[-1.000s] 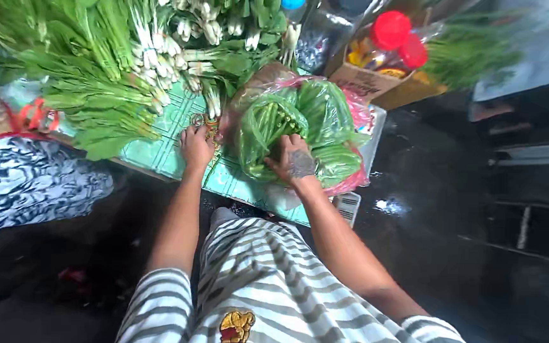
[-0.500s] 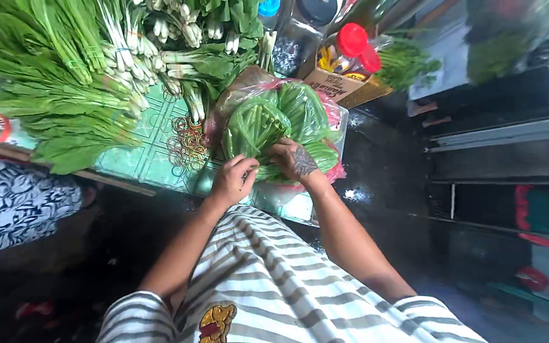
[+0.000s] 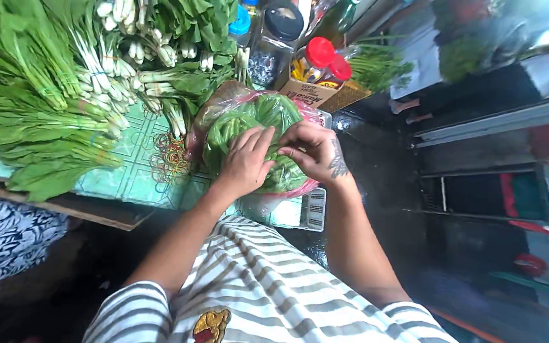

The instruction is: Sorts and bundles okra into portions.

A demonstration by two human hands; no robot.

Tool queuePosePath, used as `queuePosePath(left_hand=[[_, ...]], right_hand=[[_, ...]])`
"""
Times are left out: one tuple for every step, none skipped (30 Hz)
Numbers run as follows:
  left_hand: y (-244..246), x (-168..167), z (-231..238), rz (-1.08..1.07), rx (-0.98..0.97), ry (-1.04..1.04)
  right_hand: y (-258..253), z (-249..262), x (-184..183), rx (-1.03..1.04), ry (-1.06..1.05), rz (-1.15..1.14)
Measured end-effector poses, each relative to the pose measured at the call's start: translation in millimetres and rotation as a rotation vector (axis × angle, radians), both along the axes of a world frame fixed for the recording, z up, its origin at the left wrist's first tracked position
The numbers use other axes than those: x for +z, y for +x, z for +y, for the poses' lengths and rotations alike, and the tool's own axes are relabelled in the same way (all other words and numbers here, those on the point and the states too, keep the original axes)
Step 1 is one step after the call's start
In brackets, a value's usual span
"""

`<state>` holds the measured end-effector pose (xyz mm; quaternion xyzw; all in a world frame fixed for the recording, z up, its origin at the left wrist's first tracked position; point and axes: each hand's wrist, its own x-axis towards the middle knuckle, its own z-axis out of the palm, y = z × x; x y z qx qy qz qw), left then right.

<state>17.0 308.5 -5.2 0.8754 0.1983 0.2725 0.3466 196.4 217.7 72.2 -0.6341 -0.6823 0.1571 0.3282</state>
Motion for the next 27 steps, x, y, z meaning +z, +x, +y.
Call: queuePosePath(left_hand=[[6, 5, 0, -0.029, -0.037, -0.125], [11, 7, 0, -0.086, -0.062, -0.311], [13, 7, -2, -0.132, -0.085, -0.527], [13, 5, -3, -0.166, -0.104, -0.726], [10, 3, -4, -0.173, -0.127, -0.865], [7, -1, -5, -0.161, -0.150, -0.965], [3, -6, -5, -0.144, -0.178, -1.042], [-1, -11, -6, -0.139, -0.215, -1.114], [-5, -17, -7, -0.161, -0.250, -1.189], [-9, -21, -8, -0.209, -0.269, -1.258], [-15, -24, -10, -0.267, -0.269, -1.303], [-20, -27, -11, -0.318, -0.251, -1.311], [-25, -30, -11, -0.347, -0.203, -1.282], [-30, -32, -11, -0.355, -0.125, -1.237], [-34, -35, -11, -0.356, -0.036, -1.202], [-37, -38, -12, -0.366, 0.037, -1.186], [-38, -41, -12, -0.385, 0.082, -1.187], [-40, -44, -13, -0.396, 0.096, -1.197], [-42, -46, -15, -0.400, 0.095, -1.204], [-43, -48, -17, -0.397, 0.093, -1.208], [-43, -50, -20, -0.397, 0.092, -1.209], [-41, -52, -22, -0.411, 0.089, -1.209], [-39, -54, -24, -0.439, 0.079, -1.208], [-35, -57, -26, -0.476, 0.069, -1.199], [-31, -58, -29, -0.501, 0.074, -1.183], [-27, -59, -31, -0.510, 0.092, -1.156], [-23, -60, -33, -0.501, 0.114, -1.119]], right_hand=[[-3, 0, 2, 0.001, 0.023, 0.079], [-5, 0, 2, -0.015, 0.034, 0.161], [-6, -1, 0, -0.043, 0.017, 0.235], [-6, -1, -5, -0.061, -0.024, 0.304], [-7, -1, -11, -0.066, -0.075, 0.375], [-9, -1, -19, -0.081, -0.116, 0.445], [-12, -1, -28, -0.102, -0.134, 0.513], [-16, -3, -35, -0.126, -0.142, 0.581], [-18, -4, -41, -0.152, -0.143, 0.646], [-20, -5, -46, -0.180, -0.146, 0.709], [-22, -7, -50, -0.215, -0.154, 0.777], [-24, -7, -53, -0.260, -0.156, 0.851], [-26, -7, -56, -0.315, -0.155, 0.934], [-28, -6, -59, -0.367, -0.155, 1.019], [-29, -6, -61, -0.420, -0.158, 1.099], [-31, -6, -64, -0.470, -0.159, 1.170], [-33, -6, -68, -0.512, -0.163, 1.227], [-36, -7, -73, -0.557, -0.170, 1.274], [-40, -8, -78, -0.601, -0.184, 1.320], [-44, -9, -83, -0.646, -0.202, 1.368], [-47, -10, -88, -0.690, -0.219, 1.411], [-49, -11, -92, -0.730, -0.238, 1.448], [-51, -10, -95, -0.764, -0.257, 1.484], [-55, -10, -96, -0.788, -0.278, 1.518], [-59, -10, -96, -0.804, -0.304, 1.546], [-65, -10, -95, -0.810, -0.339, 1.563], [-71, -11, -95, -0.794, -0.384, 1.552]])
